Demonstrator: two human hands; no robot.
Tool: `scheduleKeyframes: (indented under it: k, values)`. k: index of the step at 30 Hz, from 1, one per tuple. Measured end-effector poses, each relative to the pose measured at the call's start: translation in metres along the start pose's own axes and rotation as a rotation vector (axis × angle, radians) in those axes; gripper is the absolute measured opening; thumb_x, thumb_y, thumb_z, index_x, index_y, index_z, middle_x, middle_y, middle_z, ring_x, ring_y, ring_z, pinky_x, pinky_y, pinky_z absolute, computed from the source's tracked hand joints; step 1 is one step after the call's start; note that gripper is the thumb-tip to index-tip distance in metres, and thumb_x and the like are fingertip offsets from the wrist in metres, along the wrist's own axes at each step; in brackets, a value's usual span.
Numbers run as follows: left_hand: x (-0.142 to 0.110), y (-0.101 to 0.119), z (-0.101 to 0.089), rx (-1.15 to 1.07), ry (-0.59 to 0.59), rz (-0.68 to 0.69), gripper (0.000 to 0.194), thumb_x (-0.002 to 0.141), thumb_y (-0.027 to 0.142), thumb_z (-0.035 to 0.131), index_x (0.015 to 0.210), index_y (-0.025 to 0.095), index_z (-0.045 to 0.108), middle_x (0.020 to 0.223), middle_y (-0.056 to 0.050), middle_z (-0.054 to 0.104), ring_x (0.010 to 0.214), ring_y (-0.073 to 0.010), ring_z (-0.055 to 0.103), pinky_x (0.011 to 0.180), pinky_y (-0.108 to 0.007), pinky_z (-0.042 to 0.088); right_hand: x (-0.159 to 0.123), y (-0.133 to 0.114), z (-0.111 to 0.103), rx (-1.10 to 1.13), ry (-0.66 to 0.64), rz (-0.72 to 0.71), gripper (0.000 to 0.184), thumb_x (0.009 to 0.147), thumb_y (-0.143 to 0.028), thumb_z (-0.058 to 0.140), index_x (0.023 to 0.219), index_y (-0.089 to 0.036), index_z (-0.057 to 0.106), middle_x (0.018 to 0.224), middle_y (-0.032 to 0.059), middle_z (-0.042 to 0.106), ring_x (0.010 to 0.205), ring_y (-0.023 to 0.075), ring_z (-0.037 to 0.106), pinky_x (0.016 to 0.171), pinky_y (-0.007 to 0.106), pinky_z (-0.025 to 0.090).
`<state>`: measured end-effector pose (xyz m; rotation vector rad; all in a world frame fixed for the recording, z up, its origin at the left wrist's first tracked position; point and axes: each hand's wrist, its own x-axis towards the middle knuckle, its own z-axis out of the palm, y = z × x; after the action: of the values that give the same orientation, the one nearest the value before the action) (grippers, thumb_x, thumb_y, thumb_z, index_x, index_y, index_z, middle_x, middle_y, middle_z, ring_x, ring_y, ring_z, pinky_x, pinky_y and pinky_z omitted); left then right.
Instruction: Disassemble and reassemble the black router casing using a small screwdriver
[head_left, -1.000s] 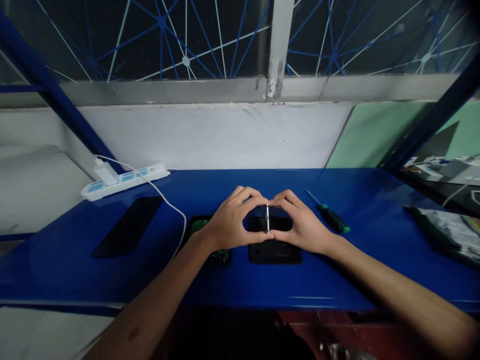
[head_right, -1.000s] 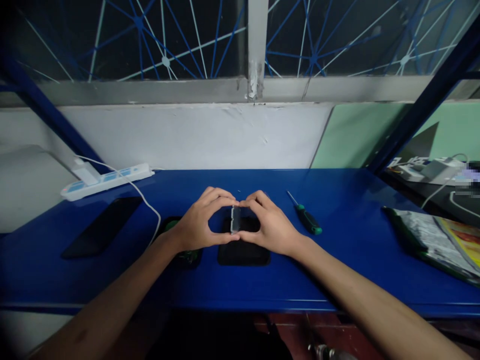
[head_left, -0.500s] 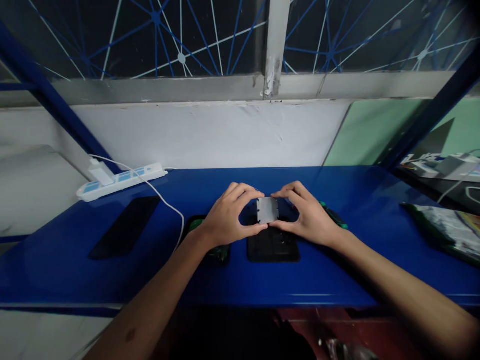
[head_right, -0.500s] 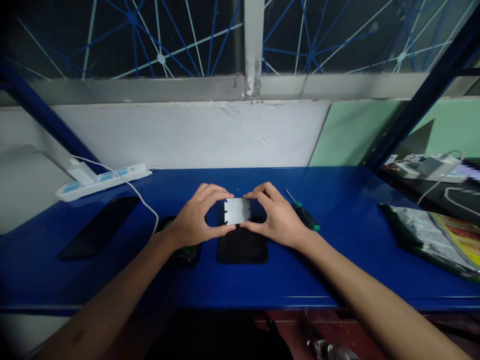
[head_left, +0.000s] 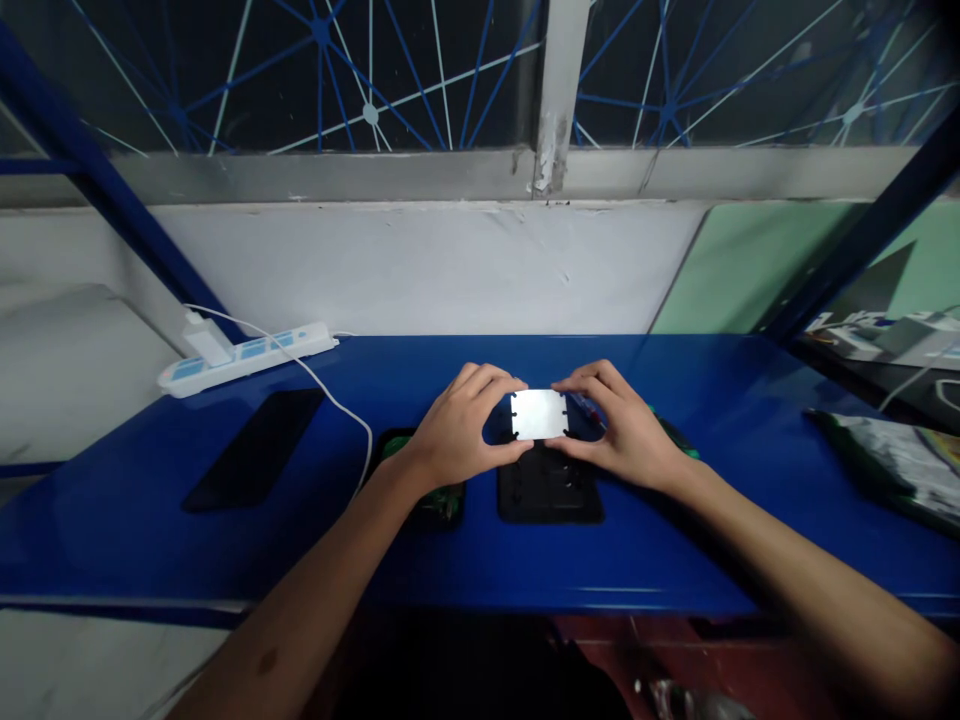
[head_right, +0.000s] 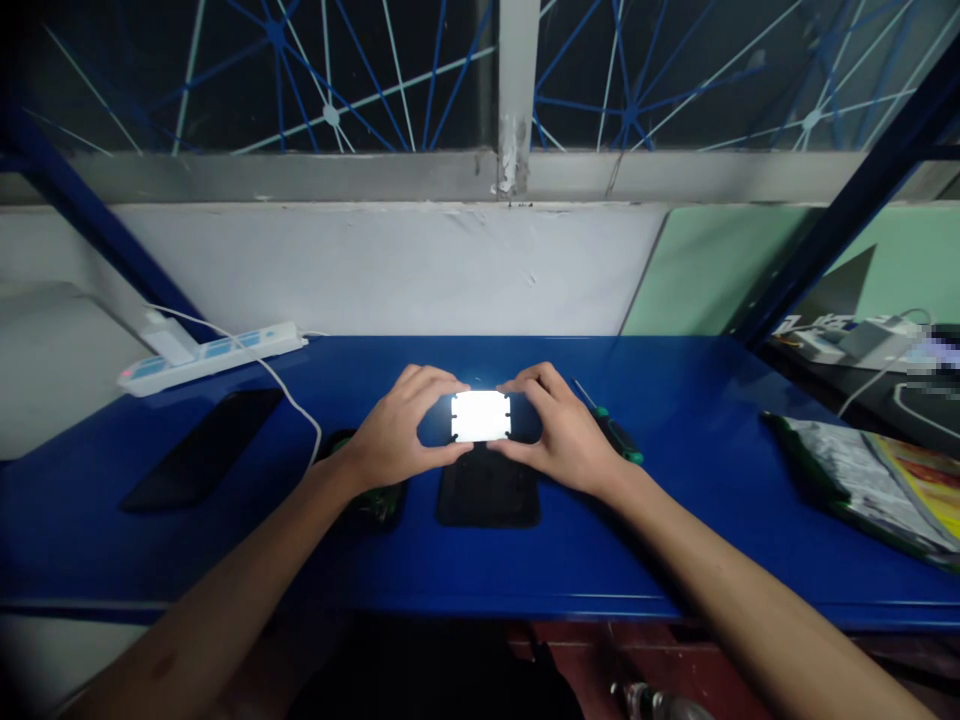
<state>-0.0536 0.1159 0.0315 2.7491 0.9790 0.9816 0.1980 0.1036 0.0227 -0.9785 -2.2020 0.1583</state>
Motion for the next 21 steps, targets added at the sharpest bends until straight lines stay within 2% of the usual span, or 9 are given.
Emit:
scheduleKeyframes:
  k: [7,21]
  values:
    - [-0.0008,-0.0006,0.0006,0.022,-0.006,-0.009,0.043,0.082,0.036,0.072,0.119,0.023,0.054,0.116,-0.007,0.06,0.105,-0.0287,0.054,0.089,-0.047,0.049,-0.0001,-0.0001,-0.0002,0.011,0.001,0.002,0.05,0.083,-0.046,0.072,0.124,-0.023,0.055,0.112,0.0105,0.053,0.105,0.028,0.059,0.087,0.048,0.056]
    - [-0.0004,-0.0035,0.004,0.038,-0.003,-0.008,0.043,0.08,0.034,0.074,0.116,0.023,0.054,0.113,-0.006,0.062,0.103,-0.028,0.055,0.085,-0.044,0.052,0.0004,-0.0005,0.0028,0.008,-0.003,-0.013,0.049,0.083,-0.041,0.072,0.123,-0.021,0.053,0.114,0.0116,0.055,0.108,0.0278,0.059,0.092,0.046,0.055]
